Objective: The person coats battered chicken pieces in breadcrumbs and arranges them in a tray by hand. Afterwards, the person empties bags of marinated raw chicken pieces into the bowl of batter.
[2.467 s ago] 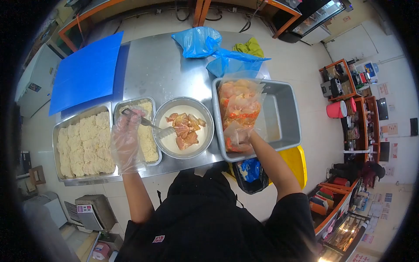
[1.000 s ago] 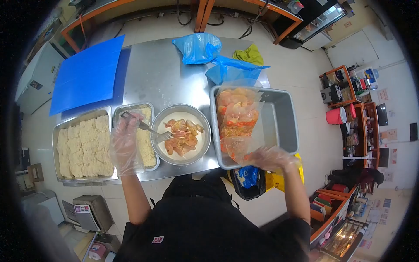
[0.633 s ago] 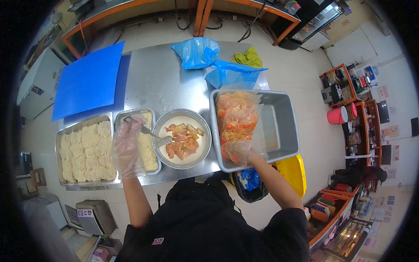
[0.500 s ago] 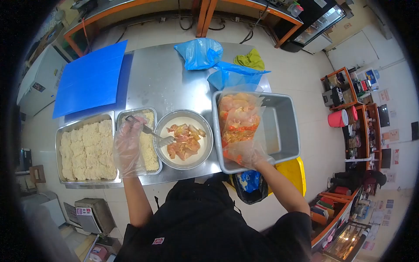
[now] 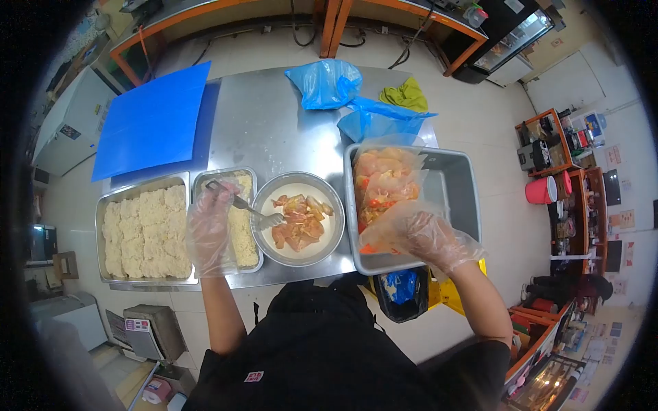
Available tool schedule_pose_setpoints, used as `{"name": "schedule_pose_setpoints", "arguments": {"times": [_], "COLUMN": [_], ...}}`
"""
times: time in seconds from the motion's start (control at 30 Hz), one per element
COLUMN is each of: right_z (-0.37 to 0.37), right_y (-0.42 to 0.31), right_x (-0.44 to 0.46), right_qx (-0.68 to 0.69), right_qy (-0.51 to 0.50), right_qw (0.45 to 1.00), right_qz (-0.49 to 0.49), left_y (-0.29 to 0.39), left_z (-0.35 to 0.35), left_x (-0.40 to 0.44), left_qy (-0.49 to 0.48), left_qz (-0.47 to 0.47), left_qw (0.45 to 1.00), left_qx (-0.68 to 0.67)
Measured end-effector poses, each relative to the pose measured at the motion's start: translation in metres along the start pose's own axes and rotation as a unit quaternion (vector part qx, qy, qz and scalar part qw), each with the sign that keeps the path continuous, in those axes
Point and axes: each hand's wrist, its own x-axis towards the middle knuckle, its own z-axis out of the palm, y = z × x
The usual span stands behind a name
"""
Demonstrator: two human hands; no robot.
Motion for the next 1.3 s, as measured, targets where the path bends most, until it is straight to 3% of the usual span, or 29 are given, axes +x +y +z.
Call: {"name": "schedule_pose_setpoints", "arguments": {"times": [0.07, 0.17, 0.27, 0.37, 0.47, 0.53, 0.63, 0.83, 0.93, 1.03, 1.13, 1.23, 1.3], "right_z": [-0.002, -0.065, -0.109, -0.12, -0.083, -0.083, -0.049, 0.04, 0.069, 0.073, 0.082, 0.073, 0.035], "right_y": [0.014, -0.005, -0.034, -0.041, -0.046, -0.07, -0.072, 0.022, 0.039, 0.04, 0.046, 0.049, 0.03], "right_x": [-0.004, -0.002, -0.006, -0.008, 0.004, 0.039, 0.068, 0.08, 0.077, 0.068, 0.05, 0.047, 0.04], "right_qx": [-0.016, -0.041, -0.047, 0.014, 0.008, 0.078, 0.197, 0.114, 0.115, 0.116, 0.097, 0.069, 0.072], "right_qy": [0.006, -0.06, -0.042, 0.026, 0.131, 0.008, 0.014, 0.108, 0.086, -0.014, -0.063, -0.04, 0.051], "right_qw": [1.0, 0.995, 0.986, 0.998, 0.989, 0.994, 0.979, 0.98, 0.98, 0.973, 0.986, 0.985, 0.975], "right_qz": [0.0, 0.062, 0.152, 0.063, -0.066, -0.073, -0.042, 0.119, 0.137, 0.198, 0.124, 0.152, 0.202], "left_y": [0.002, 0.0, 0.0, -0.005, -0.008, -0.012, -0.014, -0.022, -0.027, -0.024, -0.022, -0.019, -0.02], "left_z": [-0.001, -0.001, 0.0, 0.002, 0.002, 0.003, 0.003, 0.003, 0.004, 0.004, 0.004, 0.002, 0.001], "left_x": [-0.001, -0.002, -0.002, 0.0, 0.002, 0.001, 0.004, 0.006, 0.007, 0.008, 0.008, 0.009, 0.009], "left_qy": [0.004, 0.017, 0.019, 0.021, 0.016, 0.022, 0.009, 0.003, 0.007, 0.012, 0.003, -0.005, -0.006], "left_qz": [-0.009, -0.002, -0.016, -0.012, -0.015, -0.02, -0.016, -0.018, -0.011, -0.008, -0.023, -0.038, -0.046], "left_qw": [1.0, 1.0, 0.999, 0.999, 0.999, 0.999, 0.999, 0.998, 0.997, 0.998, 0.998, 0.998, 0.998], "left_qx": [-0.01, -0.016, -0.031, -0.031, -0.032, -0.022, -0.027, -0.056, -0.082, -0.061, -0.057, -0.052, -0.044]}}
